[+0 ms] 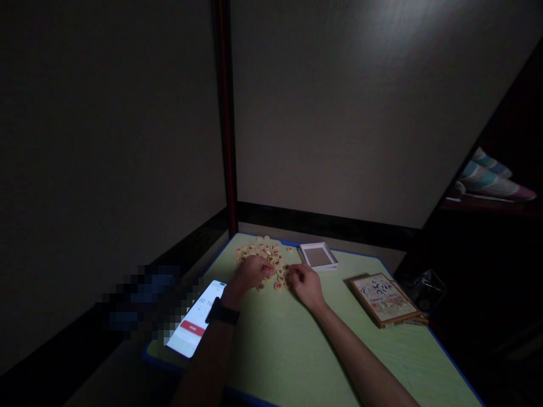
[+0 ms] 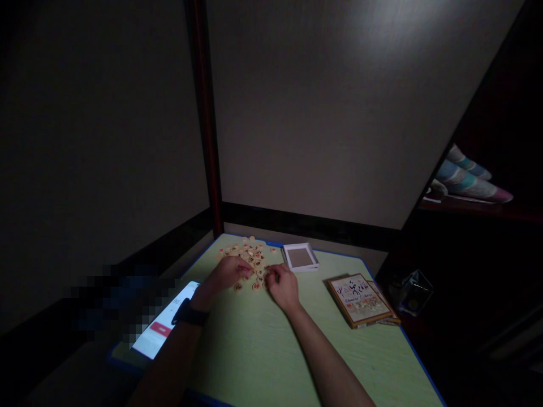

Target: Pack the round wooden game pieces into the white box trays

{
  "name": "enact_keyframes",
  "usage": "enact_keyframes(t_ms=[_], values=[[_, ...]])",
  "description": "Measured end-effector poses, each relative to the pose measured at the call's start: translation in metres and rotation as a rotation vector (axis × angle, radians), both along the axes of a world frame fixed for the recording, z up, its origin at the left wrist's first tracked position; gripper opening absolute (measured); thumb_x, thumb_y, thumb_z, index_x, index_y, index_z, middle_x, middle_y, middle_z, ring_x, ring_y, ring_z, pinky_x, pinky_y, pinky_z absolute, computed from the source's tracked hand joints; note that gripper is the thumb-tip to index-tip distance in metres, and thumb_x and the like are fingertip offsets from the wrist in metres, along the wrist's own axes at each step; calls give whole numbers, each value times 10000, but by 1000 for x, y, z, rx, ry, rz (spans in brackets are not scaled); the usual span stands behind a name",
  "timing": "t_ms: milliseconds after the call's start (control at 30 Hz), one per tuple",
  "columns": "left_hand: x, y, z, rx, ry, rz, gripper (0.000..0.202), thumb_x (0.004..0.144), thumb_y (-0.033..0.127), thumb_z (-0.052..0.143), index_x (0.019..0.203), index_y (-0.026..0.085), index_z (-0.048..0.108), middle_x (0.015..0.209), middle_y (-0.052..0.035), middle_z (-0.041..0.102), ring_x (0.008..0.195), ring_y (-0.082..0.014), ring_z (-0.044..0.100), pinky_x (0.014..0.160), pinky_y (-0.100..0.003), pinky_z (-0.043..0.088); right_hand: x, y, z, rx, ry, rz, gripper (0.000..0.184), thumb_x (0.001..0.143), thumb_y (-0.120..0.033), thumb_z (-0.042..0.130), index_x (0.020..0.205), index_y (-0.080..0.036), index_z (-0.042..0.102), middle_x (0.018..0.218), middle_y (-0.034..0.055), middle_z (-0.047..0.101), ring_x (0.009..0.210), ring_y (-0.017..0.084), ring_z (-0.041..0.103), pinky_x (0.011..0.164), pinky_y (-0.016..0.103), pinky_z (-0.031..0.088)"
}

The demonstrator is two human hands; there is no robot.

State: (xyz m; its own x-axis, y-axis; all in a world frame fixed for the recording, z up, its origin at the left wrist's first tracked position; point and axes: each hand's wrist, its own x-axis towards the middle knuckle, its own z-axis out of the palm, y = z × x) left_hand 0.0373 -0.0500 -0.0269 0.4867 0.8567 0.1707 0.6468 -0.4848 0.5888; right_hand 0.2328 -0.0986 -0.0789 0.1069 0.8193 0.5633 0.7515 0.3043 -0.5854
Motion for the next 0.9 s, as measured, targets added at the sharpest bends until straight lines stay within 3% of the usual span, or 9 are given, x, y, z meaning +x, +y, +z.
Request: enact_keyframes(t_ms=[100,200,333,667,800,900], values=[[-15,-2,5,129,199,153,241,839,198,536,897,179,769,973,-90,751,959,-240,663,881,-318,461,-4,-6,-1,55,-160,68,236,858,-163,487,892,-198,718,871,59,689,800,190,640,753,285,494],[-27,-8,0,136,360,239,226,809,185,598,990,181,732,1085,-98,724,1049,-253,637,928,-337,457,-11,-13,0,102,-372,189,209,869,-176,504,910,-194,708,874,67,658,828,192,614,756,277,483],[-34,-14,-10,122,408,220,284,774,160,640,1050,203,693,1128,-75,701,1092,-233,616,980,-330,448,-20,-18,3,113,-479,263,173,865,-177,535,905,-196,702,887,74,655,858,198,597,768,281,478],[-46,-9,-16,173,424,107,335,830,43,457,1067,161,662,1114,-99,686,1090,-215,610,993,-330,449,-18,-13,-1,84,-430,228,220,921,-188,504,949,-179,723,903,85,694,880,221,620,814,315,494],[-42,-4,-16,193,472,106,272,848,57,445,979,153,662,1029,-111,696,1016,-218,625,944,-337,465,-33,-7,14,15,-419,299,249,963,-198,489,1059,-181,718,1026,90,714,982,212,625,901,304,477],[-42,-4,-14,193,480,109,226,864,80,451,919,151,659,975,-115,694,962,-217,633,899,-327,480,-49,3,31,-134,-542,404,260,952,-140,486,1065,-177,717,1092,92,714,1079,201,613,964,282,441]])
